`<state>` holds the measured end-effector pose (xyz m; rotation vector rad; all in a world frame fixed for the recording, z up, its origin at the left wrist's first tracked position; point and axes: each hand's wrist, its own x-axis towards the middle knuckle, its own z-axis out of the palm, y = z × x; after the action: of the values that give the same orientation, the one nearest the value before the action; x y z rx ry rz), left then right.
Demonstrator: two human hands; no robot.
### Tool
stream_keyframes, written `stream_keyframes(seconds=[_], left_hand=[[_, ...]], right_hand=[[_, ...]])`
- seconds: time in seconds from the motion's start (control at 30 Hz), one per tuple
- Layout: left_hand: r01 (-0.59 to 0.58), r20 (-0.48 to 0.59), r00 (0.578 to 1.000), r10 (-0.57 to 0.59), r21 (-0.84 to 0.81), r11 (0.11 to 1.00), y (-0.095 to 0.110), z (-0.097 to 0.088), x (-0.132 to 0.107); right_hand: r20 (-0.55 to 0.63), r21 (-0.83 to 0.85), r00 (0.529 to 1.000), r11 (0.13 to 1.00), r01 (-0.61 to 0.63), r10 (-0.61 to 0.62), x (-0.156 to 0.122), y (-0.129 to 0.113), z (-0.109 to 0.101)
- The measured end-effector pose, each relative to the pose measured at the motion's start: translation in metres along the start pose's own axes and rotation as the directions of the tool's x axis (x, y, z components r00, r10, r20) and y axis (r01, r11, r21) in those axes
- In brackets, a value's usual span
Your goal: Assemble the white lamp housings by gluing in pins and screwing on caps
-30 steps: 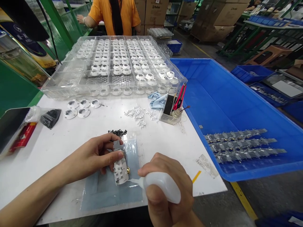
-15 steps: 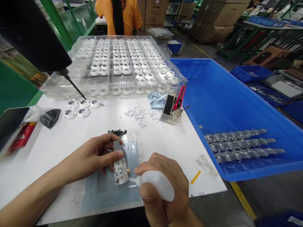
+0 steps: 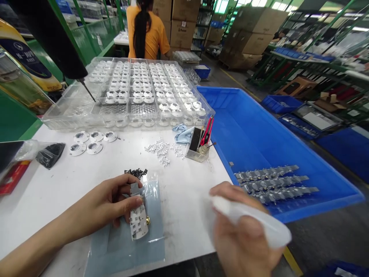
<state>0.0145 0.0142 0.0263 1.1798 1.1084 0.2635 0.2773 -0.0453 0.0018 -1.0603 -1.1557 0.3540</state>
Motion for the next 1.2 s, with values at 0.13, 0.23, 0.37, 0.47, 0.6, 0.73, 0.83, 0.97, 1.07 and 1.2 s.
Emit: stream_keyframes(seconds=[0.13, 0.23, 0.37, 0.47, 0.6, 0.73, 0.83, 0.97, 1.07, 1.2], left_hand=[[-0.039, 0.012, 0.999, 0.039, -0.014, 0.999, 0.001, 0.001, 0.000], [-0.058, 0.021, 0.998, 0.058, -0.010, 0.998, 0.001, 0.002, -0.001], [-0.057, 0.010, 0.998, 0.058, -0.015, 0.998, -0.002, 0.003, -0.001], [-0.056, -0.001, 0.998, 0.056, -0.012, 0.998, -0.006, 0.004, 0.000], [-0.084, 0.001, 0.996, 0.084, -0.030, 0.996, -0.010, 0.003, 0.003], [-0.115, 0.000, 0.993, 0.115, -0.049, 0.992, -0.015, 0.002, 0.006], [-0.132, -0.004, 0.991, 0.132, -0.046, 0.990, -0.018, 0.002, 0.006], [-0.148, -0.006, 0.989, 0.148, -0.062, 0.987, -0.019, 0.003, 0.008], [-0.145, -0.003, 0.989, 0.145, -0.062, 0.988, -0.020, 0.003, 0.009], [-0.145, -0.019, 0.989, 0.144, -0.048, 0.988, -0.020, 0.003, 0.009]], right_hand=[[-0.171, -0.111, 0.972, 0.978, -0.178, 0.158, 0.045, 0.018, -0.019], [-0.009, -0.371, 0.945, 0.877, -0.306, 0.326, 0.073, 0.044, -0.026], [0.103, -0.521, 0.918, 0.807, -0.278, 0.383, 0.092, 0.078, -0.030], [0.157, -0.609, 0.909, 0.763, -0.218, 0.385, 0.092, 0.086, -0.032], [0.111, -0.659, 0.959, 0.741, -0.126, 0.261, 0.079, 0.072, -0.036], [0.167, -0.698, 0.980, 0.715, 0.039, 0.110, 0.056, 0.043, -0.019], [0.497, -0.629, 0.849, 0.749, 0.208, 0.182, 0.043, 0.031, 0.013], [0.635, -0.607, 0.739, 0.737, 0.297, 0.225, 0.044, 0.038, 0.054], [0.661, -0.599, 0.716, 0.733, 0.321, 0.226, 0.051, 0.045, 0.064], [0.690, -0.567, 0.684, 0.763, 0.309, 0.236, 0.053, 0.044, 0.057]])
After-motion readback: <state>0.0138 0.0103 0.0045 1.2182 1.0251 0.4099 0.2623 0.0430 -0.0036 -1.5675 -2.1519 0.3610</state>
